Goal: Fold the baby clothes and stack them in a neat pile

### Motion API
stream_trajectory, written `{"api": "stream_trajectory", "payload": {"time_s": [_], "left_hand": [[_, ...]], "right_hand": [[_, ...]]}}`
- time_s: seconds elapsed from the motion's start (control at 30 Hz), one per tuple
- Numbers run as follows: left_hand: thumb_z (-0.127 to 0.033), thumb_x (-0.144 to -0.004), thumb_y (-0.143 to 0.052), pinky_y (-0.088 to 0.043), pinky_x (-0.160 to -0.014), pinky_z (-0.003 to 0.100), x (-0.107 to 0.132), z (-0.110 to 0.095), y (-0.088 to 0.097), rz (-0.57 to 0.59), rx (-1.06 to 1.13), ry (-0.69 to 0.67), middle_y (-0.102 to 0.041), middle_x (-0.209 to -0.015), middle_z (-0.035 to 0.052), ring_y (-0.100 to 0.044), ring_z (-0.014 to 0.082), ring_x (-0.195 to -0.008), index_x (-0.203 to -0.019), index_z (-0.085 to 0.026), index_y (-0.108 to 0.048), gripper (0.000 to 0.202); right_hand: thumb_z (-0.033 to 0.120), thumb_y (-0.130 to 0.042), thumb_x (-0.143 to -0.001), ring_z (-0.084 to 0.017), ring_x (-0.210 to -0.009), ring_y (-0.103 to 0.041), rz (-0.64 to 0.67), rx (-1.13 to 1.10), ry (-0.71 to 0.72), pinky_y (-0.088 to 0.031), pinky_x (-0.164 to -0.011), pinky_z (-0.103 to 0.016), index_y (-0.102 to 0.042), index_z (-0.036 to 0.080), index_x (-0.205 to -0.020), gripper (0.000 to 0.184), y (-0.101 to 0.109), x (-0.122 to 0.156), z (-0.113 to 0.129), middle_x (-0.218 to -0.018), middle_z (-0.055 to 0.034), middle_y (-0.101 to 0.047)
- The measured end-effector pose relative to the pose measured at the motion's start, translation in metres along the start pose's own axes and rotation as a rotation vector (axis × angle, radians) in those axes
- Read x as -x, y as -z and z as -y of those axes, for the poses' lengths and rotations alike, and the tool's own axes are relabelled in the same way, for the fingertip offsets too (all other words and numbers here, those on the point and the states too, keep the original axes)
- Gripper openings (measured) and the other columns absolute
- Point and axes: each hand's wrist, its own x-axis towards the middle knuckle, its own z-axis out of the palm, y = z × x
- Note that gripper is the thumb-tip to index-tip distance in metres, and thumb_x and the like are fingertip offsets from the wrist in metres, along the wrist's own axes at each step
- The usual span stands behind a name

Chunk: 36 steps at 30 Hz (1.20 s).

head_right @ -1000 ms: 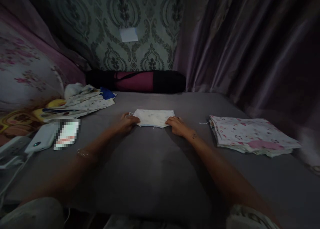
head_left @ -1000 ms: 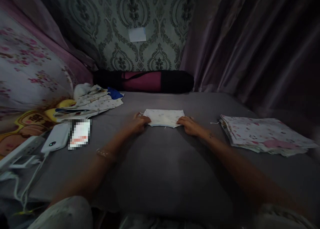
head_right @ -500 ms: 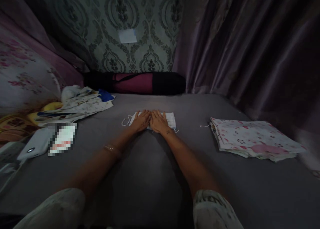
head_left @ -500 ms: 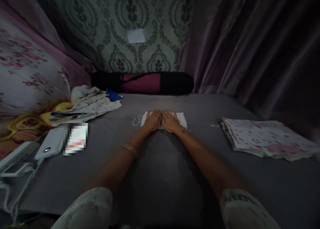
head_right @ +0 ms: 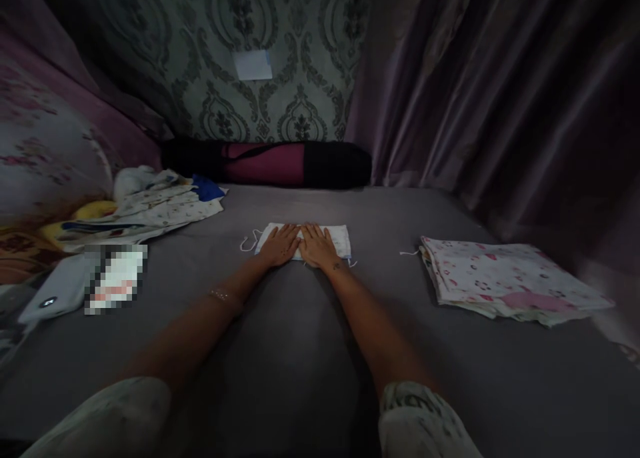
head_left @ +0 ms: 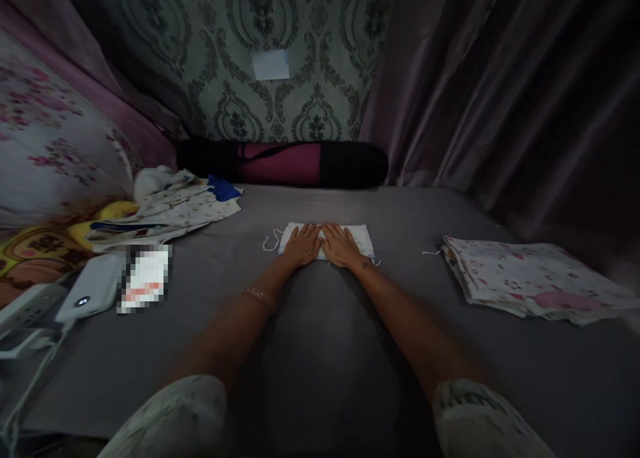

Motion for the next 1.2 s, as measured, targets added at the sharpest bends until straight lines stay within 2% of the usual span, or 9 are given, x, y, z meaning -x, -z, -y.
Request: {"api": "stream_trajectory", "payload": {"time_s": [0.2,0.33,0.47,0.63,0.7,0.83,0.9,1.03,1.2], "left_hand": [[-0.044,-0.099,-0.024,-0.019,-0.117,0.047,0.001,0.001,-0.003,-0.050,-0.036,0.048,-0.034,-0.154,0.0147,-0.028,0.0278,-0.144,-0.148,-0.015,-0.037,0.058],[-0.051,-0.098,-0.023,-0.015,-0.117,0.051,0.004,-0.002,-0.002,-0.053,-0.040,0.134,-0.032,-0.154,0.0196,-0.026,0.0317,-0.144,-0.148,-0.012,-0.037,0.065],[-0.057,-0.096,-0.022,-0.015,-0.116,0.055,0.004,-0.003,-0.001,-0.040,-0.021,0.189,-0.028,-0.156,0.0205,-0.022,0.0326,-0.146,-0.149,-0.011,-0.034,0.071],[-0.062,-0.094,-0.021,-0.016,-0.116,0.057,0.005,0.002,-0.002,-0.046,-0.010,0.216,-0.027,-0.156,0.0206,-0.019,0.0331,-0.146,-0.150,-0.010,-0.030,0.077],[-0.063,-0.094,-0.019,-0.015,-0.116,0.056,0.006,0.009,0.001,-0.030,0.000,0.178,-0.028,-0.156,0.0189,-0.020,0.0318,-0.146,-0.150,-0.013,-0.031,0.076],[-0.056,-0.097,-0.017,-0.013,-0.117,0.052,0.009,0.028,0.006,0.036,0.021,0.061,-0.028,-0.157,0.0138,-0.021,0.0270,-0.147,-0.150,-0.017,-0.029,0.067],[-0.054,-0.098,-0.015,-0.013,-0.118,0.051,0.009,0.035,0.006,0.050,0.029,0.029,-0.026,-0.158,0.0122,-0.018,0.0254,-0.147,-0.151,-0.017,-0.028,0.066],[-0.054,-0.098,-0.015,-0.013,-0.118,0.050,0.008,0.038,0.003,0.059,0.042,0.040,-0.022,-0.159,0.0119,-0.015,0.0253,-0.148,-0.152,-0.015,-0.025,0.068],[-0.051,-0.099,-0.015,-0.013,-0.119,0.050,0.012,0.037,0.009,0.045,0.071,0.054,-0.022,-0.159,0.0111,-0.014,0.0253,-0.148,-0.151,-0.014,-0.028,0.066]], "right_hand": [[0.031,-0.027,-0.097,-0.025,-0.145,-0.022,-0.018,-0.003,-0.055,-0.016,-0.117,-0.047,-0.031,0.011,-0.150,0.057,0.001,0.002,0.002,-0.157,-0.0115,-0.030],[0.037,-0.030,-0.097,-0.029,-0.144,-0.025,-0.071,-0.008,-0.145,-0.016,-0.117,-0.048,-0.034,0.005,-0.148,0.060,0.000,0.004,0.004,-0.155,-0.0174,-0.031],[0.044,-0.031,-0.097,-0.032,-0.143,-0.026,-0.101,0.004,-0.233,-0.015,-0.116,-0.051,-0.034,0.004,-0.147,0.064,-0.002,0.006,0.005,-0.154,-0.0209,-0.032],[0.055,-0.025,-0.097,-0.034,-0.144,-0.022,-0.032,0.019,-0.318,-0.014,-0.116,-0.050,-0.030,-0.001,-0.148,0.076,0.002,0.007,-0.004,-0.154,-0.0242,-0.029],[0.052,-0.021,-0.098,-0.032,-0.144,-0.022,0.018,0.037,-0.288,-0.015,-0.117,-0.048,-0.031,-0.001,-0.148,0.074,0.007,0.008,-0.014,-0.154,-0.0229,-0.029],[0.041,-0.017,-0.099,-0.025,-0.146,-0.020,0.124,0.053,-0.124,-0.010,-0.119,-0.048,-0.029,0.006,-0.150,0.063,0.015,0.015,-0.040,-0.157,-0.0153,-0.027],[0.039,-0.015,-0.099,-0.023,-0.147,-0.018,0.133,0.045,-0.079,-0.008,-0.119,-0.046,-0.027,0.007,-0.151,0.062,0.014,0.017,-0.049,-0.159,-0.0126,-0.025],[0.038,-0.013,-0.099,-0.022,-0.147,-0.016,0.104,0.046,-0.080,-0.008,-0.120,-0.045,-0.025,0.007,-0.152,0.063,0.009,0.019,-0.055,-0.159,-0.0115,-0.023],[0.041,-0.013,-0.099,-0.023,-0.148,-0.013,0.146,0.034,-0.095,-0.008,-0.120,-0.045,-0.025,0.008,-0.153,0.064,0.015,0.016,-0.052,-0.160,-0.0116,-0.020]]}}
